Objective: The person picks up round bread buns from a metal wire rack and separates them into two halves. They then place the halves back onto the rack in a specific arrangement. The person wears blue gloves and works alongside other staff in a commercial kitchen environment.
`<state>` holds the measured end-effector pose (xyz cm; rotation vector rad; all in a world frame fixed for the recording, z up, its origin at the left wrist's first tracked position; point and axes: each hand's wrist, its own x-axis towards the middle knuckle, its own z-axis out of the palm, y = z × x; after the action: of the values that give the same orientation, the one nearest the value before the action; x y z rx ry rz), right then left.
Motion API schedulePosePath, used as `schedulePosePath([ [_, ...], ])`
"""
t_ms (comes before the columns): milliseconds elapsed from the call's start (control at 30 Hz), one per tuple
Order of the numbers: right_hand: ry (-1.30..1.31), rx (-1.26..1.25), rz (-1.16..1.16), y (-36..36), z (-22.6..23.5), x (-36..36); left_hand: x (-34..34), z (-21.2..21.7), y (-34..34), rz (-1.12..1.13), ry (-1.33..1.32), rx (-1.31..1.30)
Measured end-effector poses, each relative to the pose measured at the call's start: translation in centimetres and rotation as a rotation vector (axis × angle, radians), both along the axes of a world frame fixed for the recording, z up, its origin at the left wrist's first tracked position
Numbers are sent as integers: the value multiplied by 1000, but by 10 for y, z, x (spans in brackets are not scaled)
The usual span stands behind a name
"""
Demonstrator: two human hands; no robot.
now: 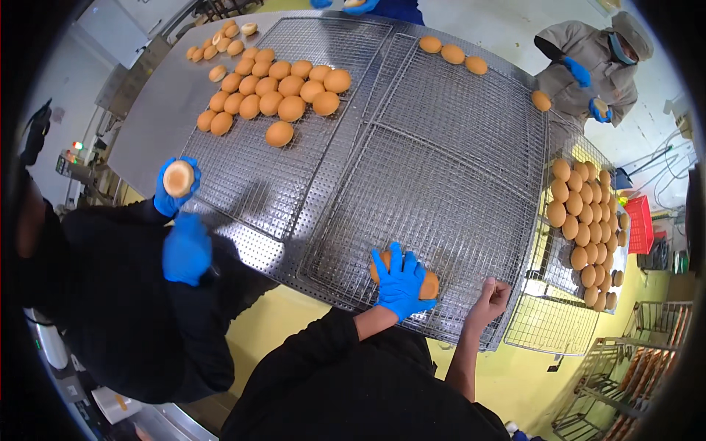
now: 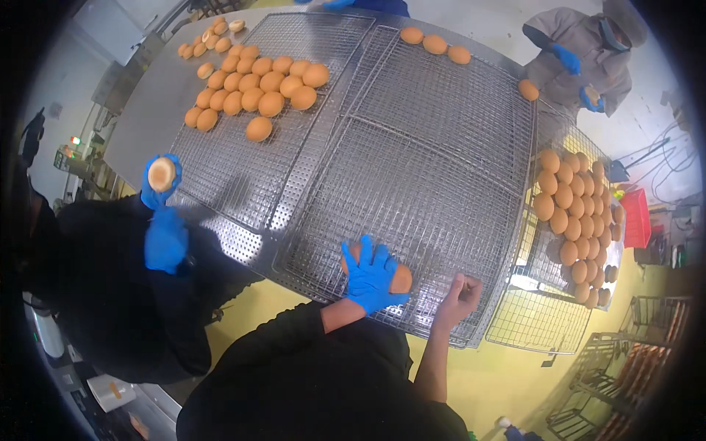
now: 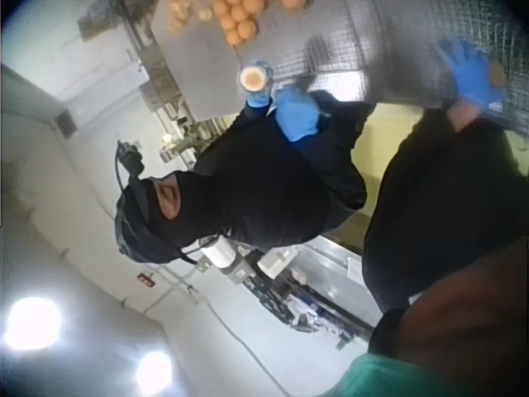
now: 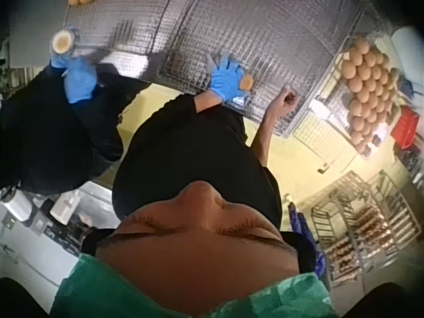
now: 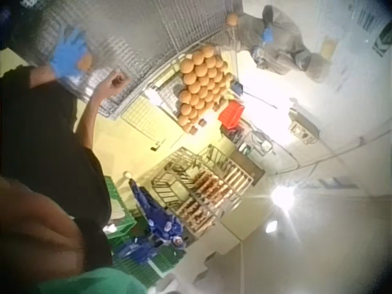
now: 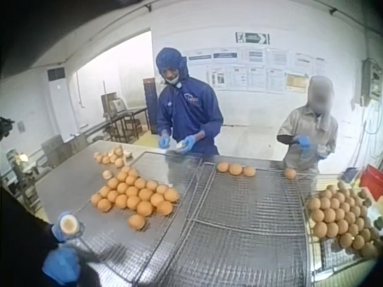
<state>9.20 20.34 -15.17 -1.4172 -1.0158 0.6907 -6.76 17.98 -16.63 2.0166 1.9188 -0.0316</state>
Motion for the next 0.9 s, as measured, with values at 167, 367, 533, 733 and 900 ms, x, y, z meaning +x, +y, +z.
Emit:
schedulePosePath([
  [167,-66,30,3,10,4,30,9,-1,-14,239,-20,40],
  [367,-67,-14,13,15,8,46,18,-4,-13,384,22,-30],
  [533,-73,25,75,17,6,52,-7,-11,-23,608,70,157],
  [733,-36,-8,139,24,8,46,-108,-2,-61,356,86,92],
  [900,-22,20,80,35,3,36,-118,11,-62,235,30,-20],
])
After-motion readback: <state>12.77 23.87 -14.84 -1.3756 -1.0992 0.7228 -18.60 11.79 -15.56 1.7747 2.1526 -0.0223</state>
